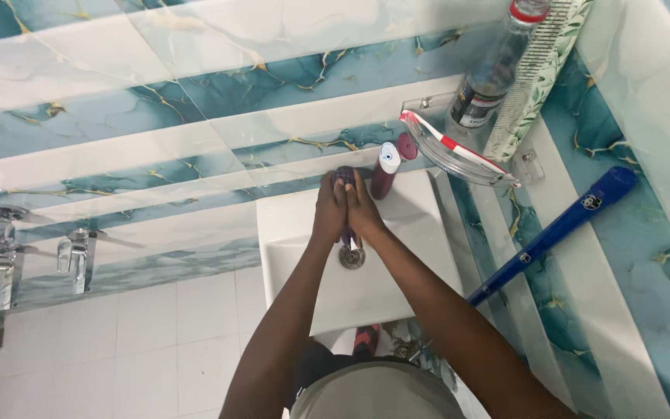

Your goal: The person tightens and screws faucets onto a sink and bathroom wall pipes using a cloth.

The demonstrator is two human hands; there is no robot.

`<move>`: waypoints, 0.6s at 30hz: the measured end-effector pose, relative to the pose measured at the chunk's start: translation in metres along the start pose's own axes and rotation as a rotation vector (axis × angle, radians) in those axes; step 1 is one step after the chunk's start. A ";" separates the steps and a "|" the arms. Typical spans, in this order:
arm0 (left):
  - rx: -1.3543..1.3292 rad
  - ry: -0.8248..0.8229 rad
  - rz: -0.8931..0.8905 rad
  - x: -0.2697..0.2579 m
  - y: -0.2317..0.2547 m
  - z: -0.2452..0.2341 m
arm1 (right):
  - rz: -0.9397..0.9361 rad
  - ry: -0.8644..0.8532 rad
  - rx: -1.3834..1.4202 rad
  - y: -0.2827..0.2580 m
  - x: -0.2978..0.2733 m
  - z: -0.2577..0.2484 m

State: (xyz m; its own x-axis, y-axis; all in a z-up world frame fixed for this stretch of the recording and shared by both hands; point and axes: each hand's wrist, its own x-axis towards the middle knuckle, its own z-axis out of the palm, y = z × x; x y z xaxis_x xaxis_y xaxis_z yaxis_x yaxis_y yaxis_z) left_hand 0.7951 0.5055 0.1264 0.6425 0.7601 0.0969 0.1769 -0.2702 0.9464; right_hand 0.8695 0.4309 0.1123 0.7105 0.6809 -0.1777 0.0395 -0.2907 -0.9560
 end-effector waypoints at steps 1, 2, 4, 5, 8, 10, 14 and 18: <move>-0.001 -0.001 -0.005 0.005 0.000 0.000 | 0.004 -0.032 0.006 0.000 0.010 -0.002; 0.001 -0.010 -0.044 0.011 0.001 -0.001 | 0.007 -0.065 0.011 0.002 0.016 -0.004; 0.005 -0.021 -0.075 0.020 0.007 -0.001 | 0.009 -0.029 0.022 0.003 0.026 0.000; 0.050 -0.026 -0.172 0.020 0.011 -0.001 | 0.013 0.005 0.031 0.004 0.025 0.002; 0.085 -0.048 -0.194 -0.005 0.020 -0.008 | -0.076 -0.001 -0.060 0.004 0.006 0.000; 0.075 -0.055 -0.101 -0.023 0.025 -0.010 | -0.215 -0.003 -0.032 0.003 -0.023 -0.004; 0.112 0.023 0.171 -0.074 0.026 -0.013 | -0.387 0.014 -0.060 -0.007 -0.075 -0.008; 0.157 -0.024 0.102 -0.105 0.025 -0.018 | -0.411 0.027 -0.117 -0.011 -0.112 -0.009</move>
State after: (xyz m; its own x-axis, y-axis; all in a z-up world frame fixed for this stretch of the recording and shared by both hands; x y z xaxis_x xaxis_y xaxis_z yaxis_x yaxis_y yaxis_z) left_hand 0.7188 0.4297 0.1453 0.6800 0.7106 0.1805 0.2234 -0.4353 0.8721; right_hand 0.7953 0.3521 0.1450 0.6373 0.7385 0.2201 0.4012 -0.0741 -0.9130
